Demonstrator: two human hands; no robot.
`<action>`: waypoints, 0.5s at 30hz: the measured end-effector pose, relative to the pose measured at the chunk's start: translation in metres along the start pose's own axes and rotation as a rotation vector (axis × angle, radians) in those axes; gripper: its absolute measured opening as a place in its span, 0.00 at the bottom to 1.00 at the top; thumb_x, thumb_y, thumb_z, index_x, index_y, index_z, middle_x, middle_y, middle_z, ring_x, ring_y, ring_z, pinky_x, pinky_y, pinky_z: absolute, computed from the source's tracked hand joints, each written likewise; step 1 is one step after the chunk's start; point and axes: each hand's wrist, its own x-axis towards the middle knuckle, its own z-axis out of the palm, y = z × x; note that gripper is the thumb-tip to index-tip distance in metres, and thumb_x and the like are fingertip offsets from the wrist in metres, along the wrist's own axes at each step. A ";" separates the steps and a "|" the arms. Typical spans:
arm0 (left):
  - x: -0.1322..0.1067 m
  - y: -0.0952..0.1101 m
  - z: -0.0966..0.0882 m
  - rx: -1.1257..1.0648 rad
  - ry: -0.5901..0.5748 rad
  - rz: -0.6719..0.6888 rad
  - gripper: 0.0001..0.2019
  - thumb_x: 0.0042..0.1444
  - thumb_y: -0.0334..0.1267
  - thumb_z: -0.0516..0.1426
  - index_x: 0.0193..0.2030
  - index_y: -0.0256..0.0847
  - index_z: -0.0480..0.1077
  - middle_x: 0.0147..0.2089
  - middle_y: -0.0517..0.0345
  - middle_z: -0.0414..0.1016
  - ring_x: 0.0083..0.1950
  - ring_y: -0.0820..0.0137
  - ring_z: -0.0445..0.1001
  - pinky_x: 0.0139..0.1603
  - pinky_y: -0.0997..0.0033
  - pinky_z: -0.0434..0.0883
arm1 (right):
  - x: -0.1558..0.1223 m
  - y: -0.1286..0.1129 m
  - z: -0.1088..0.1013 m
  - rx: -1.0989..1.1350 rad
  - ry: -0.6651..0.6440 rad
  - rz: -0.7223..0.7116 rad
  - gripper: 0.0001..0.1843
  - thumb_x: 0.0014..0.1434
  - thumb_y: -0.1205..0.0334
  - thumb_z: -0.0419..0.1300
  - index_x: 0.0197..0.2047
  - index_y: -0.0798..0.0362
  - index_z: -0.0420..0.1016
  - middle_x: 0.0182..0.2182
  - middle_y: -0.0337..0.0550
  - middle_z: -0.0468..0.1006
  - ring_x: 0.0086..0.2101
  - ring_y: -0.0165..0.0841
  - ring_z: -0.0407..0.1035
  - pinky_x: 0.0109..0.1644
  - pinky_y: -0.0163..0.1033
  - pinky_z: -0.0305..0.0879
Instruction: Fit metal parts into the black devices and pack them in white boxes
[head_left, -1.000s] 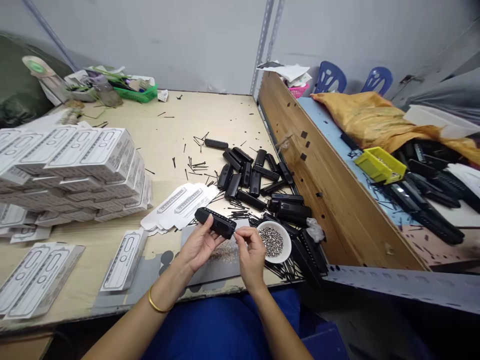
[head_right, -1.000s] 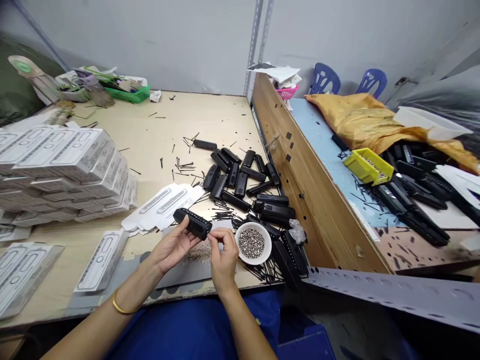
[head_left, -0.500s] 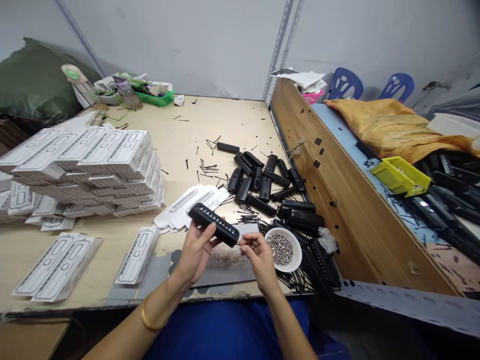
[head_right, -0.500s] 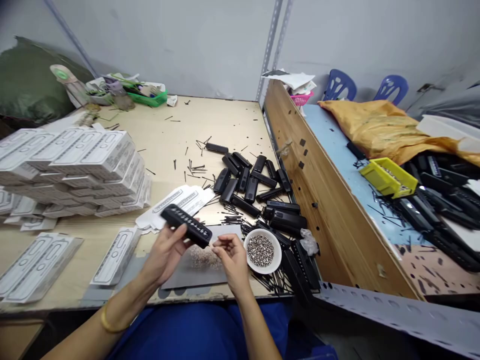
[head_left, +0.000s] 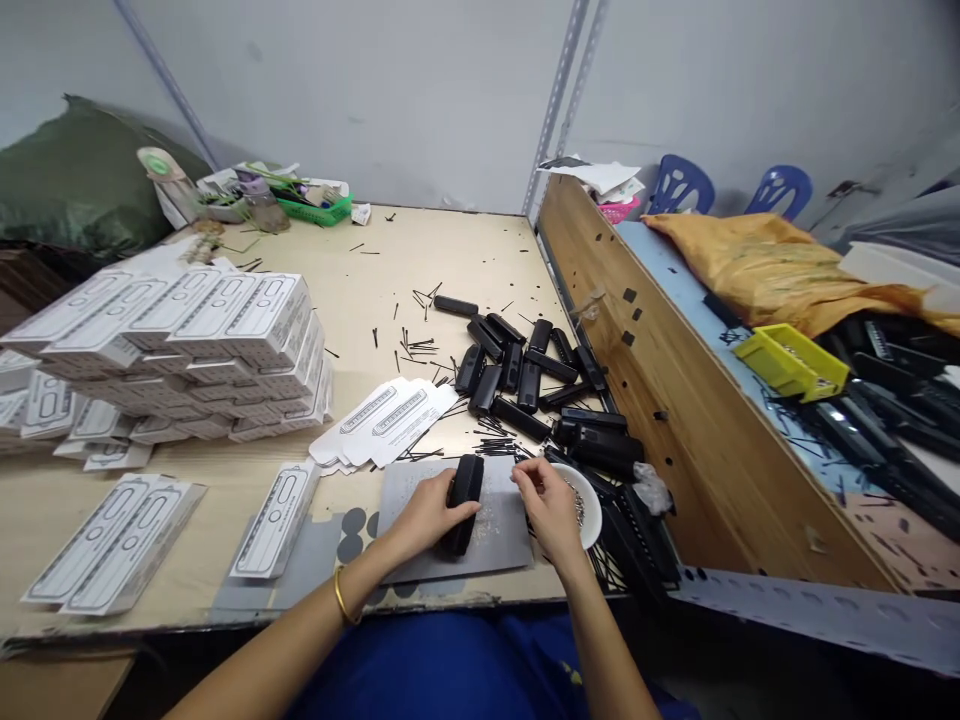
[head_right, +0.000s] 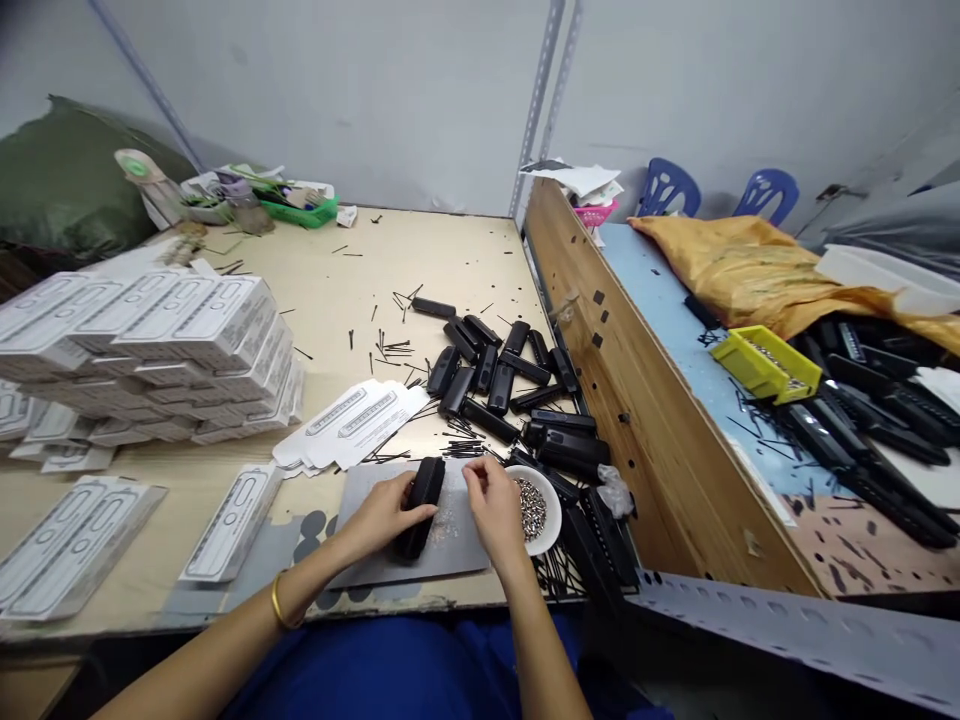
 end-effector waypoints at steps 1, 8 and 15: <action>-0.001 -0.001 -0.001 0.051 -0.005 0.006 0.20 0.51 0.49 0.60 0.44 0.34 0.70 0.40 0.49 0.77 0.40 0.61 0.74 0.40 0.65 0.68 | 0.008 -0.005 0.005 -0.070 -0.032 -0.033 0.13 0.59 0.53 0.54 0.34 0.54 0.71 0.32 0.40 0.75 0.34 0.28 0.68 0.41 0.33 0.60; 0.018 -0.035 -0.050 0.420 0.309 -0.044 0.23 0.59 0.44 0.56 0.58 0.31 0.66 0.56 0.40 0.68 0.59 0.54 0.65 0.58 0.57 0.62 | 0.077 -0.052 0.097 -0.476 -0.289 -0.178 0.09 0.59 0.61 0.55 0.41 0.54 0.73 0.44 0.46 0.76 0.50 0.34 0.66 0.54 0.36 0.60; 0.044 -0.075 -0.082 0.582 0.411 -0.078 0.30 0.53 0.36 0.61 0.62 0.33 0.60 0.60 0.37 0.62 0.61 0.50 0.59 0.60 0.51 0.60 | 0.114 -0.055 0.161 -0.578 -0.172 0.002 0.35 0.46 0.65 0.68 0.56 0.66 0.63 0.53 0.68 0.66 0.56 0.49 0.60 0.60 0.52 0.56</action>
